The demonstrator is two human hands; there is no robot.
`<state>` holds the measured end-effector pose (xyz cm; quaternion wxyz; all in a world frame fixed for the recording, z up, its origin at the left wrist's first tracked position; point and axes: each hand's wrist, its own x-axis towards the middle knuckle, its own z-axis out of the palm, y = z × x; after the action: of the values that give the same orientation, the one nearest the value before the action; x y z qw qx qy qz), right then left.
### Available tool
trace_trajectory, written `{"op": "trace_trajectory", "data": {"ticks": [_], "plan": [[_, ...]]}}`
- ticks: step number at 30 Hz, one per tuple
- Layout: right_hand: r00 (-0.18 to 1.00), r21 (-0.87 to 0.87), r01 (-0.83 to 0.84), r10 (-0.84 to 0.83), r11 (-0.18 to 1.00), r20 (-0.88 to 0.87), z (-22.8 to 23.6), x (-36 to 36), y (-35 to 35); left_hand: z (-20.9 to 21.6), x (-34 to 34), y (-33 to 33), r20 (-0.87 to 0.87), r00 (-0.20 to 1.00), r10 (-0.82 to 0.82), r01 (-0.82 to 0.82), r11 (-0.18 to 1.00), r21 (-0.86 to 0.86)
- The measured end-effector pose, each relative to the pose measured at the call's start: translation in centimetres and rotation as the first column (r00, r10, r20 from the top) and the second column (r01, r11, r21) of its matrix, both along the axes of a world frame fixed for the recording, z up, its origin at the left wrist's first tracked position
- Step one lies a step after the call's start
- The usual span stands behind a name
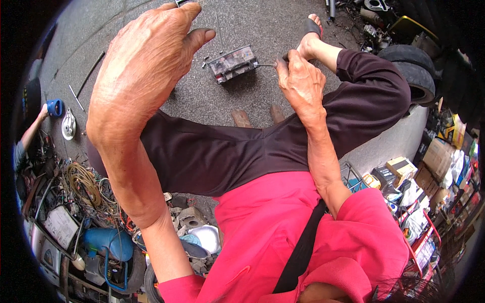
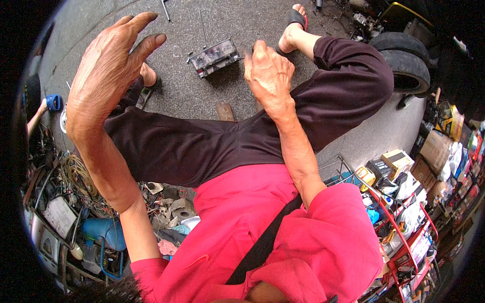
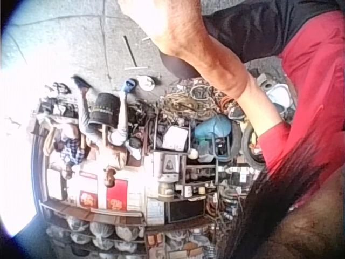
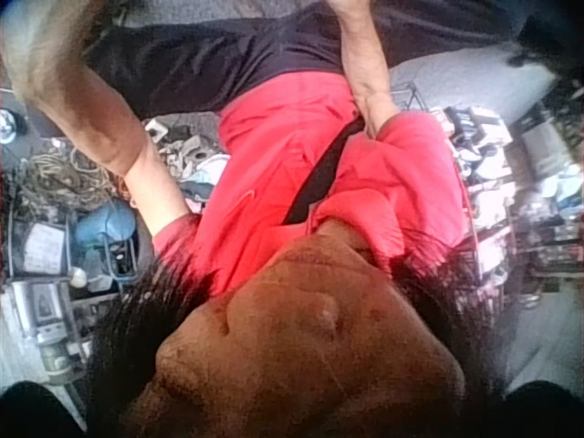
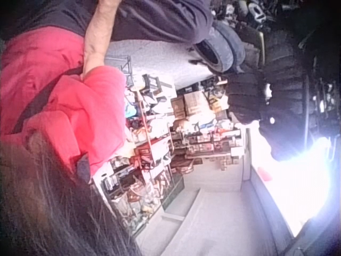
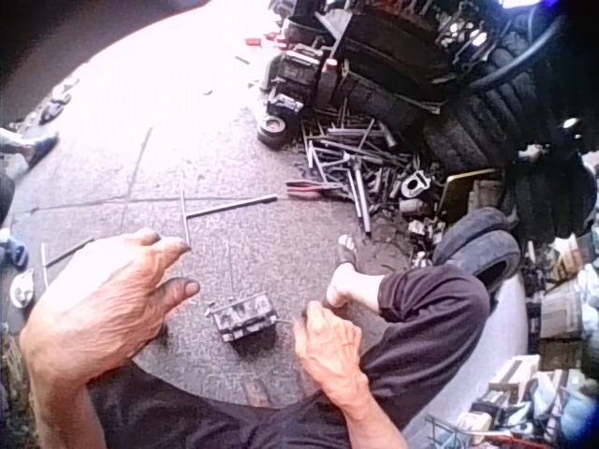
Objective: The person is assembling or repairing mechanical components of a small engine using a screwdriver and various metal tools.
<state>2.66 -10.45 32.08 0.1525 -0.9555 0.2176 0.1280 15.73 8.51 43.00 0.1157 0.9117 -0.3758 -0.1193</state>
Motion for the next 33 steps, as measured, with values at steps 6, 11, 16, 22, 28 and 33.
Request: {"op": "trace_trajectory", "data": {"ticks": [6,11,16,22,28,33], "plan": [[0.905,-0.111,-0.216,0.242,0.970,0.350,-1.6,-0.9,-1.7,-0.2,0.1,-0.5,-0.014,1.000,-0.012,0.012,1.000,-0.029],[0.957,0.043,-0.087,0.072,0.995,0.280,-0.7,-0.4,-0.8,-0.3,0.2,-0.4,-0.014,1.000,-0.017,0.017,1.000,-0.012],[0.998,-0.034,0.042,-0.044,0.999,-0.046,0.4,0.0,-0.6,-0.5,0.1,-0.4,0.013,1.000,-0.014,0.014,1.000,-0.012],[0.939,-0.031,-0.169,0.170,0.985,0.298,-1.1,-0.8,-1.7,-0.3,0.2,-0.4,0.017,0.999,-0.049,0.049,0.999,-0.016],[0.993,0.011,-0.068,0.066,0.998,0.098,0.5,0.1,-0.7,-0.3,0.1,-0.5,-0.015,1.000,-0.014,0.014,1.000,-0.014],[0.992,-0.009,-0.067,0.067,0.998,0.106,-0.6,-0.6,-1.1,-0.2,0.0,-0.5,-0.014,1.000,-0.014,0.013,1.000,-0.019]]}}
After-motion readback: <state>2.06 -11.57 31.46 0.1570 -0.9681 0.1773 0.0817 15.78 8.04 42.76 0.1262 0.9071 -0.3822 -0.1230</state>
